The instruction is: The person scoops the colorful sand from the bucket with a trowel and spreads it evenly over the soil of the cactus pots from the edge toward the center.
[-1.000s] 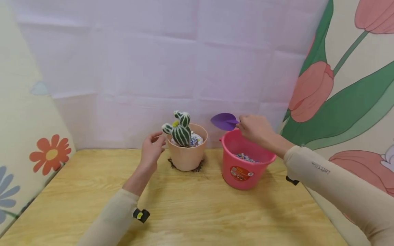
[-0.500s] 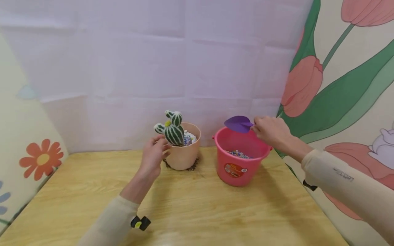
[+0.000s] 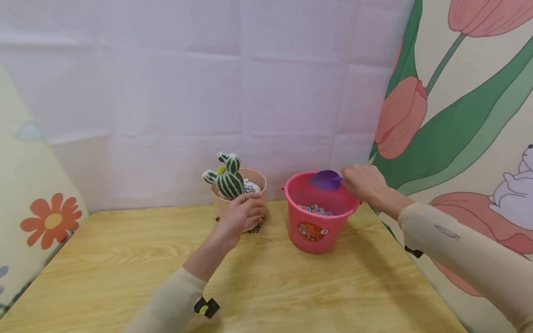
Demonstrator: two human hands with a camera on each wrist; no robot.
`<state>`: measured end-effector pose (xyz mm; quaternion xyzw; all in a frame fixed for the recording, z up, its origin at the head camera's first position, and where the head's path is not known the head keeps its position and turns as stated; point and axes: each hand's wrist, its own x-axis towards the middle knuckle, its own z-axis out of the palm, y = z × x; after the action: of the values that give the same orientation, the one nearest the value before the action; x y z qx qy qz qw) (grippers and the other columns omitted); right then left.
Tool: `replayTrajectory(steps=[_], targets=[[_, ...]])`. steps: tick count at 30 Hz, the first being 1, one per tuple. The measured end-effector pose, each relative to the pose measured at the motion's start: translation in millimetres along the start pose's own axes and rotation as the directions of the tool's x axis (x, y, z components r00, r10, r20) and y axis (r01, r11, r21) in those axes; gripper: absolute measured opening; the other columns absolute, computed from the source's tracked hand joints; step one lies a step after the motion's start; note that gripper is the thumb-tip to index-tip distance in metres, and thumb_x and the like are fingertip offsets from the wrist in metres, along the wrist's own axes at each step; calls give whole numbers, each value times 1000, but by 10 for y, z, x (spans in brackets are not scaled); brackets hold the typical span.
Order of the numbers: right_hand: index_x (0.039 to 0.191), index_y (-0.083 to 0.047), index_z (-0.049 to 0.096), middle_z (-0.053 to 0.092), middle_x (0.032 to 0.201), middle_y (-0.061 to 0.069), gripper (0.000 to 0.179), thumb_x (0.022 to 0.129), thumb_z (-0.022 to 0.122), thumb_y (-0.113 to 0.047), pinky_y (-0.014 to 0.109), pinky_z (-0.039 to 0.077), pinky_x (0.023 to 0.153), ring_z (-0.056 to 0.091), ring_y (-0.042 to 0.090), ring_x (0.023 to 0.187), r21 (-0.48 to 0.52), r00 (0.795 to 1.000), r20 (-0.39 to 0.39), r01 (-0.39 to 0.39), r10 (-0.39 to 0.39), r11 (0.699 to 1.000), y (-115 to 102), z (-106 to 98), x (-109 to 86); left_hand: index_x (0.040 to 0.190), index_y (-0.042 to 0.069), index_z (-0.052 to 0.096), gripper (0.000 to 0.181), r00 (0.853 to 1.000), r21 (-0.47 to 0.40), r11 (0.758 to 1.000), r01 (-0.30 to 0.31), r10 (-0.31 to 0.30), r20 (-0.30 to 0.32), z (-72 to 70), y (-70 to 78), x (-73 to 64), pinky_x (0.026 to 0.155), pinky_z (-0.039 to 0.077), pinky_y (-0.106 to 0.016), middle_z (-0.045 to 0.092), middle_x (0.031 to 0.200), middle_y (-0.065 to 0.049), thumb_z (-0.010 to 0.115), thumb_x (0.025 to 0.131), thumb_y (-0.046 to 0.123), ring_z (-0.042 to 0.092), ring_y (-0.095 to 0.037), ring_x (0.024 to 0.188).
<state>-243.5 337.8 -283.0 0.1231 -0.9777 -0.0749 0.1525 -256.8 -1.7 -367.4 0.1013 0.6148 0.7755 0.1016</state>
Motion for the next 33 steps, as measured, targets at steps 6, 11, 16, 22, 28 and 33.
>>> replayTrajectory(steps=[6, 11, 16, 22, 28, 33], targets=[[75, -11, 57, 53, 65, 2, 22, 96, 66, -14, 43, 49, 47, 54, 21, 57, -38, 999, 39, 21, -20, 999, -41, 77, 111, 132, -1, 56, 32, 997, -101, 992, 74, -70, 43, 243, -95, 128, 82, 57, -36, 62, 112, -18, 52, 104, 11, 65, -24, 91], [71, -12, 56, 53, 63, 2, 23, 93, 62, -9, 42, 49, 45, 53, 21, 55, -52, 999, 36, 35, -33, 998, -107, 193, 193, 139, -4, 49, 36, 985, -205, 965, 162, -147, 86, 406, -146, 176, 92, 55, -42, 62, 109, -16, 50, 106, 13, 63, -23, 91], [69, -12, 56, 53, 62, 3, 24, 88, 70, -8, 44, 50, 45, 54, 23, 54, -89, 995, 27, 94, -92, 992, -173, 281, 191, 132, -2, 56, 36, 977, -286, 935, 210, -188, 101, 529, -169, 170, 89, 56, -37, 64, 101, -11, 60, 103, 19, 64, -21, 89], [64, -16, 53, 55, 60, 3, 32, 84, 77, -10, 46, 51, 45, 56, 24, 54, -109, 992, 15, 128, -127, 986, -219, 314, 160, 115, 0, 69, 24, 972, -396, 888, 233, -207, 107, 643, -167, 144, 86, 58, -38, 65, 97, -14, 67, 97, 16, 66, -23, 88], [65, -17, 53, 56, 61, 3, 30, 81, 77, -8, 45, 51, 46, 57, 24, 55, -129, 988, 8, 152, -152, 980, -231, 360, 116, 125, -1, 65, 30, 963, -488, 830, 269, -239, 124, 722, -180, 112, 92, 55, -40, 64, 109, -18, 64, 98, 12, 64, -28, 103], [68, -15, 58, 60, 65, 5, 26, 81, 80, -11, 47, 53, 48, 60, 26, 58, -146, 987, 27, 160, -158, 976, -229, 405, 93, 131, -1, 64, 35, 962, -541, 796, 271, -250, 115, 788, -218, 91, 94, 54, -40, 65, 114, -17, 66, 98, 11, 63, -25, 103]])
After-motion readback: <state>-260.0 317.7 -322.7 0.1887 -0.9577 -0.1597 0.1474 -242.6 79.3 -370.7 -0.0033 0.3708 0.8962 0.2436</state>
